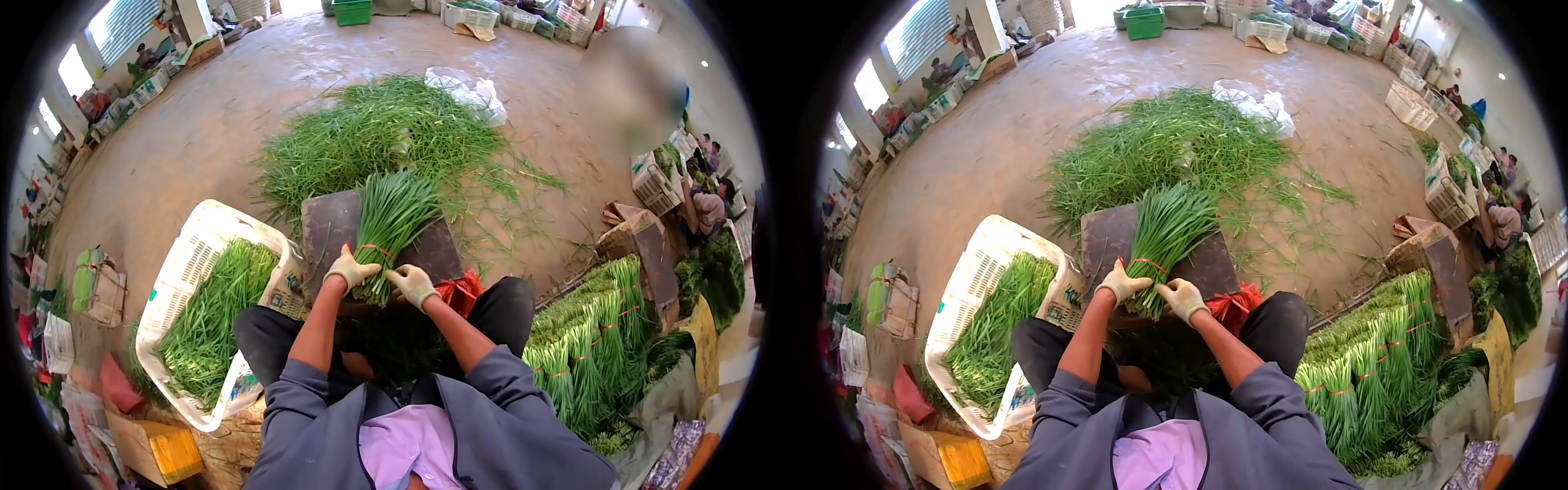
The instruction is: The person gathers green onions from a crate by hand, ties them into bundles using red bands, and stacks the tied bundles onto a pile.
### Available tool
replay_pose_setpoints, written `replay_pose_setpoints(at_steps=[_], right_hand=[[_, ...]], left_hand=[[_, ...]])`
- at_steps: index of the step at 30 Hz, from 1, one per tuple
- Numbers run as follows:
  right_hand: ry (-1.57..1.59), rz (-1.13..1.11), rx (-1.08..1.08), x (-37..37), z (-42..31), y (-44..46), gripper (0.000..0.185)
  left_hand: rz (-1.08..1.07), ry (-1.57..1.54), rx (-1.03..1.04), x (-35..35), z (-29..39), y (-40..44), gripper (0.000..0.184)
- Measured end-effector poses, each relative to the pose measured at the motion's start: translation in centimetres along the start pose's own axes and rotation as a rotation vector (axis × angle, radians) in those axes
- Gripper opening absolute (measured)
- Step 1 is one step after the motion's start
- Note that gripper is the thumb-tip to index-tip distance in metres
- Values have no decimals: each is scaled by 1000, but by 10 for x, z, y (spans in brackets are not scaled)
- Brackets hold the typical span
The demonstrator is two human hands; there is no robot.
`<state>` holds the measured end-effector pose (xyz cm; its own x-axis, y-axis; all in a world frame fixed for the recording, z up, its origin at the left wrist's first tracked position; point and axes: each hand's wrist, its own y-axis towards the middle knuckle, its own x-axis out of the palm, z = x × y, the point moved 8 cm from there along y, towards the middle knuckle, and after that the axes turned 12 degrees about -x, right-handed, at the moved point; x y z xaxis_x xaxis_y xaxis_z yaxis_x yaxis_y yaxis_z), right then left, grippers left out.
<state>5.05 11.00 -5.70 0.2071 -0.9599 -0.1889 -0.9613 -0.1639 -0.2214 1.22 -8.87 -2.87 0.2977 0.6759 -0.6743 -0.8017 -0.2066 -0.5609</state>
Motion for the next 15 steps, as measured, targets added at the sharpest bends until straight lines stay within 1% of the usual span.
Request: replay_pose_setpoints(at_steps=[1,3,4,6,7,9,11,13,14,15], right_hand=[[22,-68,17,7,0,-3,47],[-173,-125,-30,9,-6,-2,47],[-168,-120,-34,8,-6,1,47],[-348,-132,-186,3,-20,11,41],[-346,-129,-188,3,-22,11,41],[-479,172,-334,-20,-41,12,37],[-480,185,-354,-19,-46,21,35],[-592,119,-433,-10,-48,33,32],[-672,108,-465,-9,-47,35,28],[-671,107,-468,-12,-50,35,28]], left_hand=[[0,1,4,1,2,0,130],[-22,20,6,7,2,-1,130],[-45,1,-5,11,1,1,131],[-18,-5,16,12,-1,3,130],[5,-17,34,11,-1,3,129],[7,-34,31,15,-2,6,127],[-31,-73,43,21,-2,8,125],[-16,-42,44,21,4,-1,123],[-2,-16,37,20,5,-6,121],[1,-16,37,23,4,-6,121]])
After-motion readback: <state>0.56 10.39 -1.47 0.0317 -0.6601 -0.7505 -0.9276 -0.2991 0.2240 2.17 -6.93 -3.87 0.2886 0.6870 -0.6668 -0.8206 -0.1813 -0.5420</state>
